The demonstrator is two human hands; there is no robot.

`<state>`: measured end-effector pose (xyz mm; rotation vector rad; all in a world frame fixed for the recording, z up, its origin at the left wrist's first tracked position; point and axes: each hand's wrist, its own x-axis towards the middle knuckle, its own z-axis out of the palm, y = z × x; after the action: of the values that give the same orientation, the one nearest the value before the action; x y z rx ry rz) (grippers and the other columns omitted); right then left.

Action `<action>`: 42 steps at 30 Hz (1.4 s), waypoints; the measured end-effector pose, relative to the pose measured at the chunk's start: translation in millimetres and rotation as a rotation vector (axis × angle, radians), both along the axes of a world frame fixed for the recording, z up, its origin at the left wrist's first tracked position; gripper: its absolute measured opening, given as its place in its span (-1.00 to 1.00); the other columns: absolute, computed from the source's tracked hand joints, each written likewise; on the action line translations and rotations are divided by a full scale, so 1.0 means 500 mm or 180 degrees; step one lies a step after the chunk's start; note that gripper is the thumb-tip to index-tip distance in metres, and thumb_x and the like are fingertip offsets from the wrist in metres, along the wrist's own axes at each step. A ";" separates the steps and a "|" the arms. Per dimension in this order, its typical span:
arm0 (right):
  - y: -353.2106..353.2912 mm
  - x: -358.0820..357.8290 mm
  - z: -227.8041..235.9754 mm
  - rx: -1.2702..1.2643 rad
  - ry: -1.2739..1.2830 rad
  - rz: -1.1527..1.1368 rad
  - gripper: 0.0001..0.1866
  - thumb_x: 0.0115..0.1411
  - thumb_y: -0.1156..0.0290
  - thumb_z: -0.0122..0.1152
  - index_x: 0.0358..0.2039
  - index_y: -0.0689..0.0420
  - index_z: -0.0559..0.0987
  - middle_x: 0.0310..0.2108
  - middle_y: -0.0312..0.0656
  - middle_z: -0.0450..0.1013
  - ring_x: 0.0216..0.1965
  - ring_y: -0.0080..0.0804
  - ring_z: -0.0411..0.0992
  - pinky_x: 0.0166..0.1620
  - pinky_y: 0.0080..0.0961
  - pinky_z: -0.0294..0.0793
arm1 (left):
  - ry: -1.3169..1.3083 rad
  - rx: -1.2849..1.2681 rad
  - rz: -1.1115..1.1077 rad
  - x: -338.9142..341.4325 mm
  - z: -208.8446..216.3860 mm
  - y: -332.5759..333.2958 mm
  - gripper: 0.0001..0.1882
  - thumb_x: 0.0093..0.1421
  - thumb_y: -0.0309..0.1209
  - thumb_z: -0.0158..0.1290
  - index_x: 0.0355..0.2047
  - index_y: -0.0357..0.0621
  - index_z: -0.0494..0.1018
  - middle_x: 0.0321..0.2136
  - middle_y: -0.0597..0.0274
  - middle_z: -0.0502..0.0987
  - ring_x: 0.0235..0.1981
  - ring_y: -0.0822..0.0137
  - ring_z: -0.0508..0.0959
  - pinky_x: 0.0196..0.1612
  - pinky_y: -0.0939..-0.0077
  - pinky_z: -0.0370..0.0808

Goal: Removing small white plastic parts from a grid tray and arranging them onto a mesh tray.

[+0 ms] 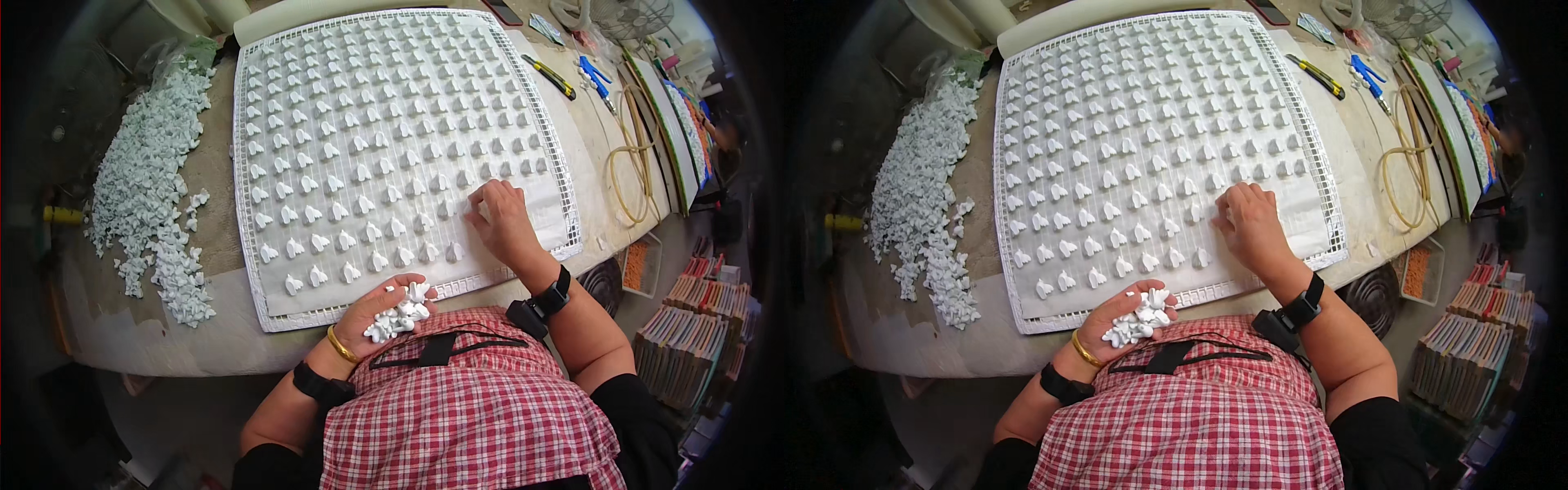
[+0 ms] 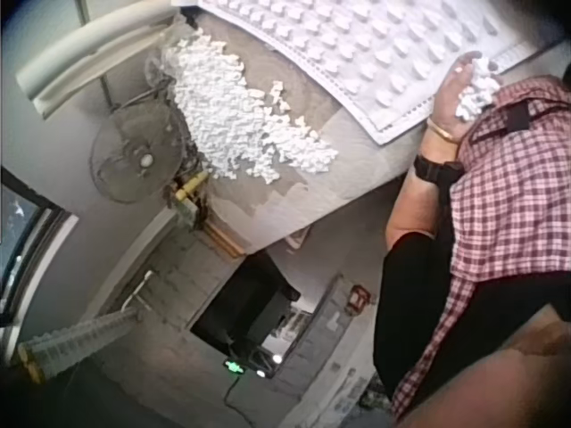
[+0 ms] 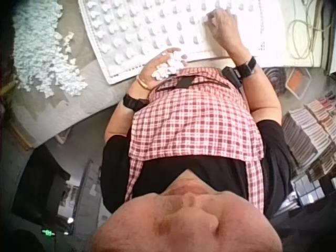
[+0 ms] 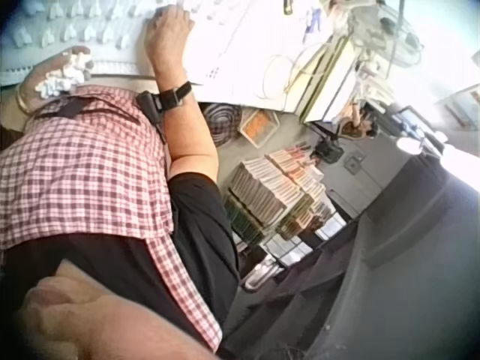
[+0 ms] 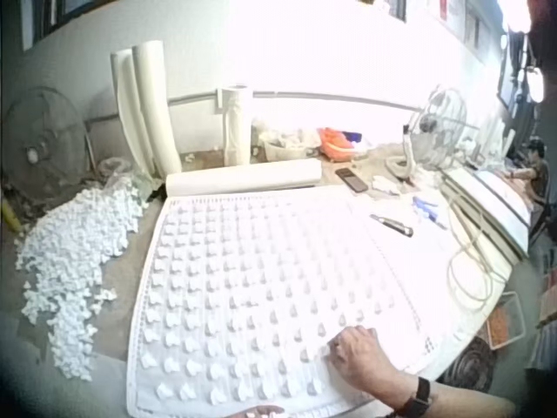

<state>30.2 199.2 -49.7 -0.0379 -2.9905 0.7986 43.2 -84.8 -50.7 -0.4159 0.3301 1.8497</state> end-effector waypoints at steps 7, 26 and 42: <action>0.001 0.002 0.003 0.0017 -0.0037 0.0015 -0.71 -0.03 0.50 0.38 -0.29 0.09 0.48 -0.25 -0.22 0.39 -0.16 -0.19 0.37 -0.08 -0.25 0.24 | -0.0017 0.0003 0.0001 -0.001 -0.004 -0.006 -0.61 0.33 -0.36 0.00 0.13 -0.19 0.28 0.02 -0.08 0.42 0.06 0.00 0.48 -0.10 0.22 0.57; 0.043 0.030 0.050 0.0020 -0.0186 0.0280 -0.70 -0.03 0.53 0.30 -0.22 0.07 0.59 -0.30 -0.26 0.48 -0.17 -0.22 0.38 -0.05 -0.31 0.29 | -0.0107 -0.0113 0.0184 -0.018 0.010 -0.021 -0.67 0.32 -0.35 0.03 0.02 -0.26 0.34 -0.12 -0.08 0.50 -0.12 0.11 0.57 -0.27 0.36 0.61; 0.000 0.047 0.069 0.0509 -0.0571 0.0449 -0.85 0.04 0.43 0.30 -0.37 0.11 0.53 -0.39 -0.21 0.45 -0.21 -0.22 0.41 -0.08 -0.28 0.28 | -0.0070 -0.0214 0.0157 -0.009 0.003 -0.022 -0.63 0.35 -0.27 -0.01 0.07 -0.21 0.33 -0.09 -0.05 0.48 -0.08 0.11 0.52 -0.26 0.36 0.53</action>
<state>53.5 199.2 -15.4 0.1148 -3.2474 0.5930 38.4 -95.6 -49.4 -0.4940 0.3706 1.8847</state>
